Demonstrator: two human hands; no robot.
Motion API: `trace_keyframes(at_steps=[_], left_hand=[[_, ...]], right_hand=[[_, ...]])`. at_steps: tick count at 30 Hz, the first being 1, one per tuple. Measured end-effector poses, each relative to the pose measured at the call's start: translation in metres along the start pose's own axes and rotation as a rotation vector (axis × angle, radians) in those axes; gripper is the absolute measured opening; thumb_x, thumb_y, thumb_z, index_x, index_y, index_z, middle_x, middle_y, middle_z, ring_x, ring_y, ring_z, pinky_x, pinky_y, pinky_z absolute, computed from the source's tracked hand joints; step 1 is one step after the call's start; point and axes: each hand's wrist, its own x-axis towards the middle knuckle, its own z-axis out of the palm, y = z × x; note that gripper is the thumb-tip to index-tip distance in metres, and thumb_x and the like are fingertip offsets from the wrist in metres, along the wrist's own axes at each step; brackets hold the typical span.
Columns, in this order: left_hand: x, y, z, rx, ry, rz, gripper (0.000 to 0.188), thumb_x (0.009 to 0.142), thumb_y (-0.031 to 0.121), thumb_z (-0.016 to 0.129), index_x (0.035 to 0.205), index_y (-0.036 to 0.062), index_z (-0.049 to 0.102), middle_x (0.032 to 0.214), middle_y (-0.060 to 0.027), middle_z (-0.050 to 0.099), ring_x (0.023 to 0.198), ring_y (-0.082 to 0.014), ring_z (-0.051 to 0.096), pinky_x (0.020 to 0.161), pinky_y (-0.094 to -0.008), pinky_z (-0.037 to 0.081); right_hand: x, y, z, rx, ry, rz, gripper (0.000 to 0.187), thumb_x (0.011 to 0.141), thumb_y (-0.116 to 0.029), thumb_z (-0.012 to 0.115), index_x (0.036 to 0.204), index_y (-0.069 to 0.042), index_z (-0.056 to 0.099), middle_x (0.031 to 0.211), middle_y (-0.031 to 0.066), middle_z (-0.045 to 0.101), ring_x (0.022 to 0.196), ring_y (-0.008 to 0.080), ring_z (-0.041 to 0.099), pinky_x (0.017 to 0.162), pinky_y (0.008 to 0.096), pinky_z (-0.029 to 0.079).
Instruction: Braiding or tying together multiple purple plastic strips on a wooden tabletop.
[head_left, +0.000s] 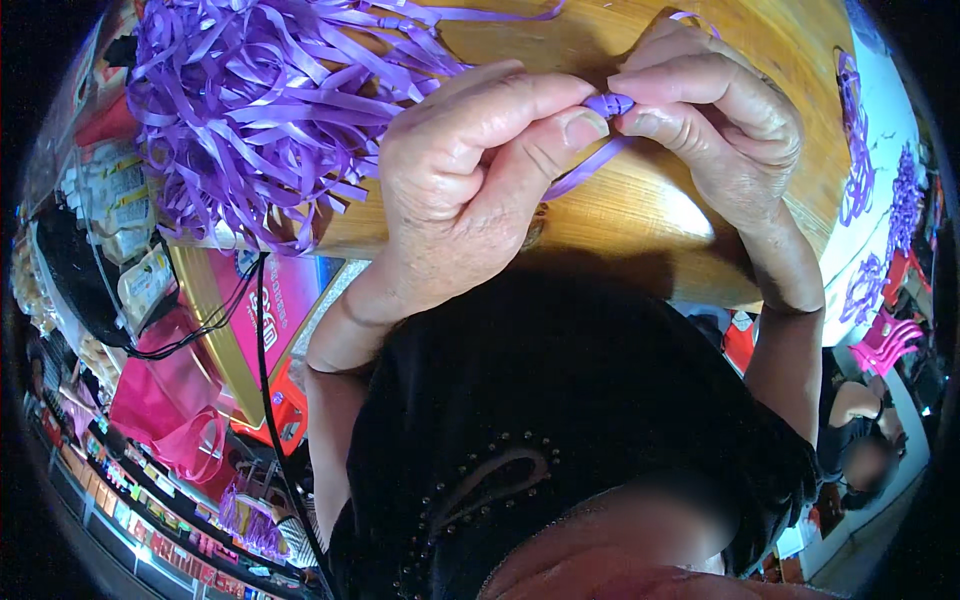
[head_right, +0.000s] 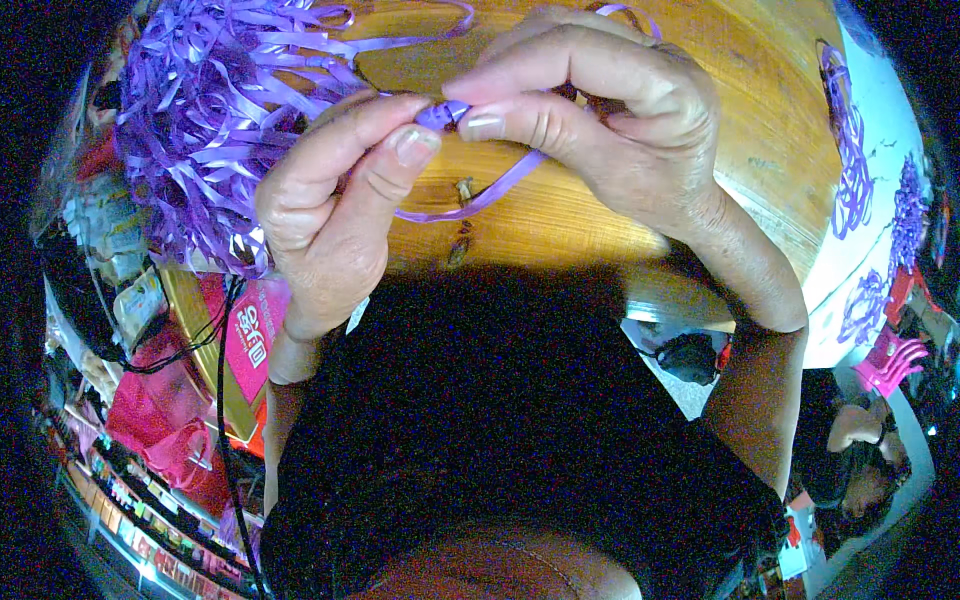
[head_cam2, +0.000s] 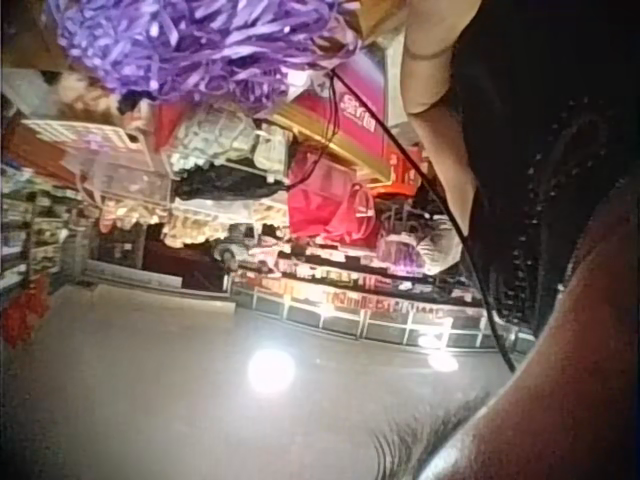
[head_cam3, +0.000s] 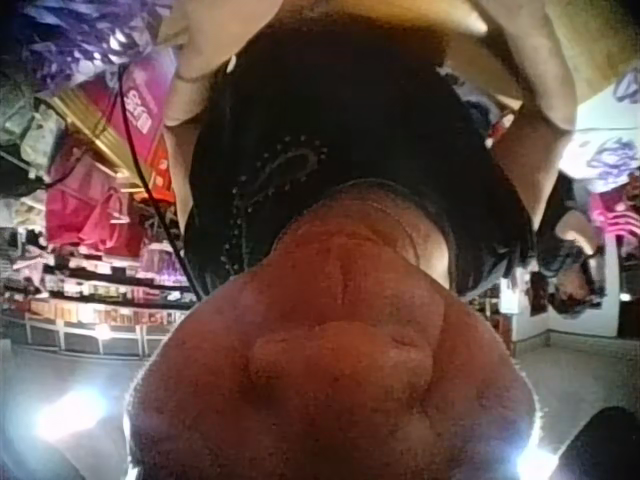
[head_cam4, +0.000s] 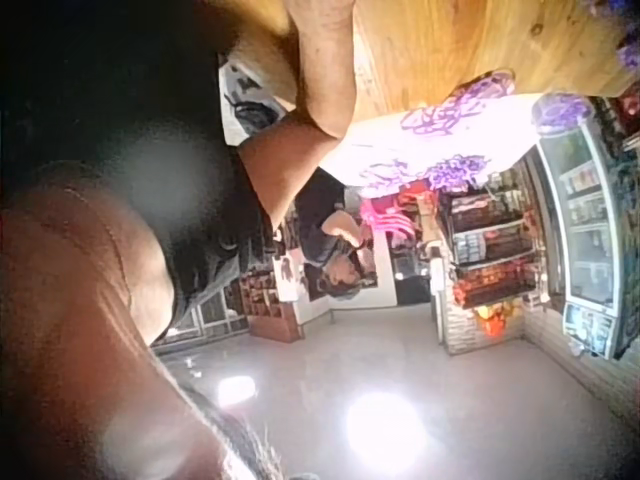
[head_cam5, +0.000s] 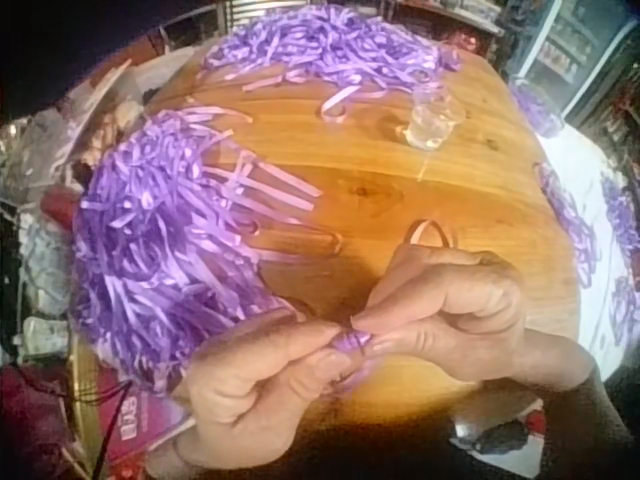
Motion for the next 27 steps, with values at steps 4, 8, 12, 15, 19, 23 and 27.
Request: trace_keyframes(at_steps=[4, 8, 12, 15, 19, 23, 27], left_hand=[[0.007, -0.008, 0.007, -0.055, 0.085, 0.197, 0.013, 0.075, 0.001, 0.069, 0.087, -0.0013, 0.063, 0.062, -0.0063, 0.055, 0.051, -0.0135, 0.051, 0.047, -0.0243, 0.038], [0.007, -0.003, 0.001, 0.074, 0.057, 0.217, 0.015, 0.073, 0.001, 0.070, 0.087, -0.0009, 0.063, 0.061, -0.0072, 0.055, 0.050, -0.0149, 0.052, 0.046, -0.0246, 0.038], [0.003, 0.002, -0.004, 0.145, -0.041, 0.076, 0.015, 0.080, 0.001, 0.065, 0.094, -0.0019, 0.064, 0.083, -0.0074, 0.063, 0.074, -0.0126, 0.057, 0.067, -0.0234, 0.045], [0.007, 0.003, -0.003, 0.150, -0.053, 0.082, 0.014, 0.080, 0.001, 0.065, 0.094, -0.0020, 0.064, 0.081, -0.0069, 0.062, 0.072, -0.0127, 0.057, 0.065, -0.0229, 0.045], [0.007, 0.005, -0.002, 0.199, -0.068, 0.123, 0.015, 0.079, 0.001, 0.065, 0.094, -0.0018, 0.064, 0.078, -0.0080, 0.061, 0.069, -0.0140, 0.057, 0.062, -0.0232, 0.044], [0.007, 0.002, 0.001, 0.242, -0.033, 0.223, 0.017, 0.079, 0.002, 0.065, 0.095, -0.0011, 0.063, 0.078, -0.0092, 0.061, 0.069, -0.0163, 0.057, 0.061, -0.0249, 0.044], [0.008, -0.002, 0.002, 0.309, -0.007, 0.334, 0.021, 0.078, 0.006, 0.067, 0.098, -0.0008, 0.063, 0.079, -0.0100, 0.061, 0.068, -0.0188, 0.056, 0.062, -0.0262, 0.045]], right_hand=[[-0.002, -0.003, 0.001, 0.002, 0.020, 0.015, 0.019, 0.073, 0.001, 0.067, 0.091, 0.001, 0.062, 0.085, 0.0109, 0.062, 0.075, 0.0173, 0.056, 0.067, 0.0286, 0.044], [0.001, -0.007, -0.003, -0.180, -0.008, -0.041, 0.019, 0.072, 0.000, 0.068, 0.091, 0.002, 0.062, 0.085, 0.0118, 0.062, 0.077, 0.0196, 0.057, 0.069, 0.0303, 0.045], [0.006, -0.007, -0.005, -0.248, -0.063, -0.126, 0.020, 0.070, -0.002, 0.069, 0.089, 0.002, 0.062, 0.084, 0.0125, 0.062, 0.076, 0.0212, 0.058, 0.068, 0.0311, 0.046], [0.006, -0.008, -0.007, -0.288, -0.078, -0.134, 0.020, 0.070, -0.003, 0.069, 0.088, 0.002, 0.062, 0.084, 0.0127, 0.062, 0.075, 0.0221, 0.058, 0.067, 0.0316, 0.046], [0.007, -0.009, -0.009, -0.337, -0.072, -0.176, 0.020, 0.070, -0.004, 0.069, 0.088, 0.002, 0.062, 0.083, 0.0128, 0.062, 0.074, 0.0224, 0.058, 0.066, 0.0319, 0.046], [0.006, -0.010, -0.008, -0.426, -0.069, -0.185, 0.021, 0.071, -0.005, 0.070, 0.089, 0.002, 0.062, 0.083, 0.0129, 0.062, 0.074, 0.0223, 0.058, 0.065, 0.0310, 0.046], [0.006, -0.016, -0.007, -0.424, -0.070, -0.129, 0.020, 0.072, -0.005, 0.069, 0.089, 0.002, 0.062, 0.083, 0.0128, 0.062, 0.073, 0.0217, 0.058, 0.064, 0.0297, 0.046]])
